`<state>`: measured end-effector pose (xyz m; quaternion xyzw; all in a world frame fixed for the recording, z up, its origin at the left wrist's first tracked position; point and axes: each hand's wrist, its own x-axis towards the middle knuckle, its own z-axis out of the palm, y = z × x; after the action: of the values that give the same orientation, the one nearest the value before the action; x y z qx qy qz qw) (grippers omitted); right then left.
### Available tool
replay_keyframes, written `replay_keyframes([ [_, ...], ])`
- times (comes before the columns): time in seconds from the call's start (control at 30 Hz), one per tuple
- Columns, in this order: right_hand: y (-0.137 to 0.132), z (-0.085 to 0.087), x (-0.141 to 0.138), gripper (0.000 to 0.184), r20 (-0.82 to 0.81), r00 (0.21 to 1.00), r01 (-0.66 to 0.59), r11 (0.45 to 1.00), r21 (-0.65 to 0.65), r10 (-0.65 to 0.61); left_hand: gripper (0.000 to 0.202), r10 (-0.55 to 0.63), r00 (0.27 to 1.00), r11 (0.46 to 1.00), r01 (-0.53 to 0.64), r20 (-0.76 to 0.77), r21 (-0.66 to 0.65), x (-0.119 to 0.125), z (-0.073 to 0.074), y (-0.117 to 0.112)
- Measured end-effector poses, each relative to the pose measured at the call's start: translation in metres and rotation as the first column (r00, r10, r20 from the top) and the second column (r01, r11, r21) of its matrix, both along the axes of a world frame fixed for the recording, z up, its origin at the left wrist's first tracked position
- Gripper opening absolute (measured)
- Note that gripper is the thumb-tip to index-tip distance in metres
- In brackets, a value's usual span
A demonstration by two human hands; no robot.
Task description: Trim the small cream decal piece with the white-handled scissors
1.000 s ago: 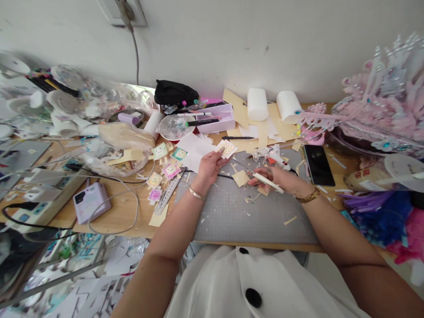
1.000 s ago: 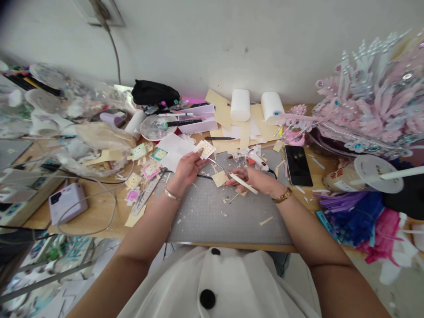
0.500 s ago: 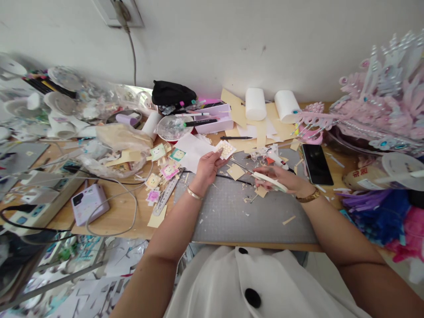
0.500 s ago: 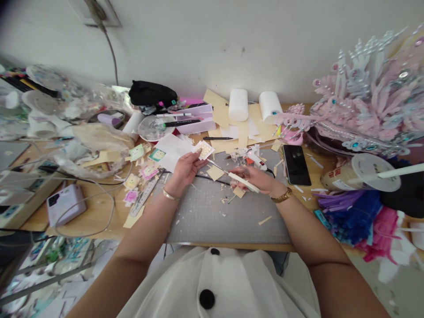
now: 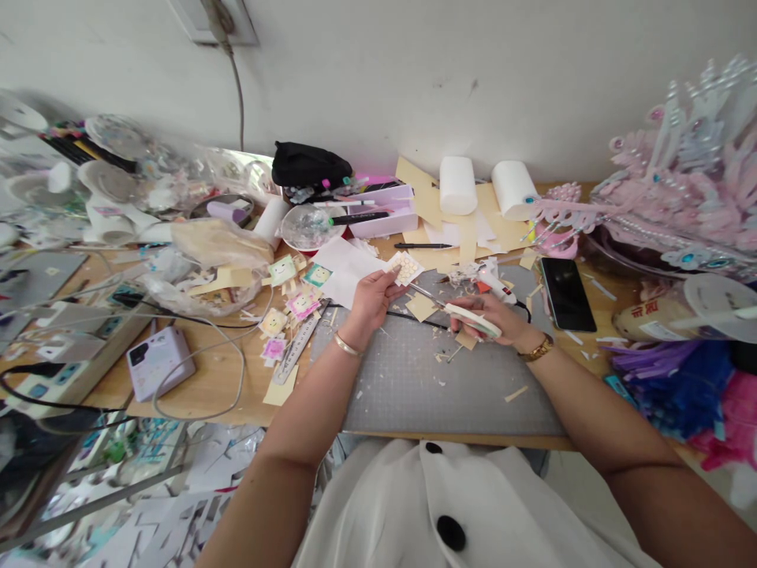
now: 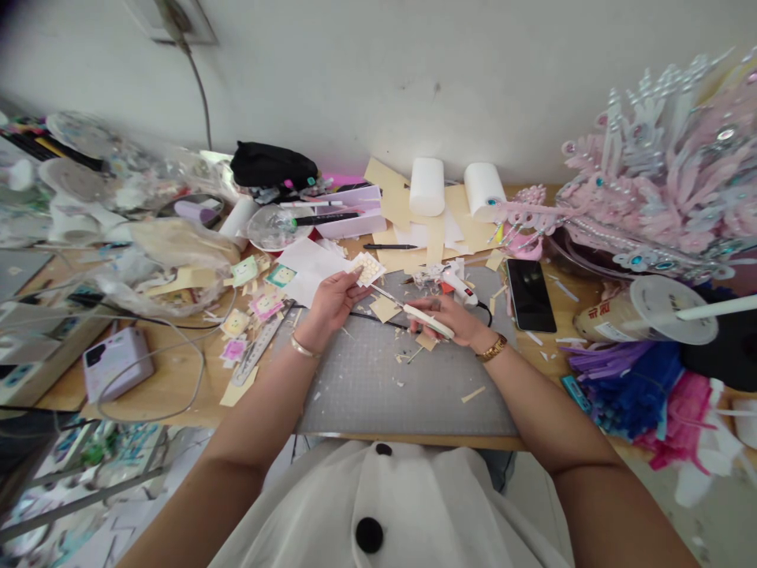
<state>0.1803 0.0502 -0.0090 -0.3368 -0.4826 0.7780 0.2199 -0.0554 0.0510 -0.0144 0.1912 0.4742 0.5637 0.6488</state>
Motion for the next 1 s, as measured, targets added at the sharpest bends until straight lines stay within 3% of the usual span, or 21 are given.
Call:
replay_keyframes([
  [0.3,-0.0009,-0.0001,-0.0025,0.041,0.019,0.998,0.053,0.997,-0.061,-0.052,0.028,-0.018,0.999,1.000,0.018,0.029,-0.015,-0.0027,0.0003,0.0001],
  [1.0,-0.0025,-0.0011,-0.0035,0.041,-0.016,0.997,0.073,0.994,-0.078,-0.075,0.022,-0.020,1.000,1.000,0.020,0.015,-0.004,-0.0024,0.0003,0.0001],
])
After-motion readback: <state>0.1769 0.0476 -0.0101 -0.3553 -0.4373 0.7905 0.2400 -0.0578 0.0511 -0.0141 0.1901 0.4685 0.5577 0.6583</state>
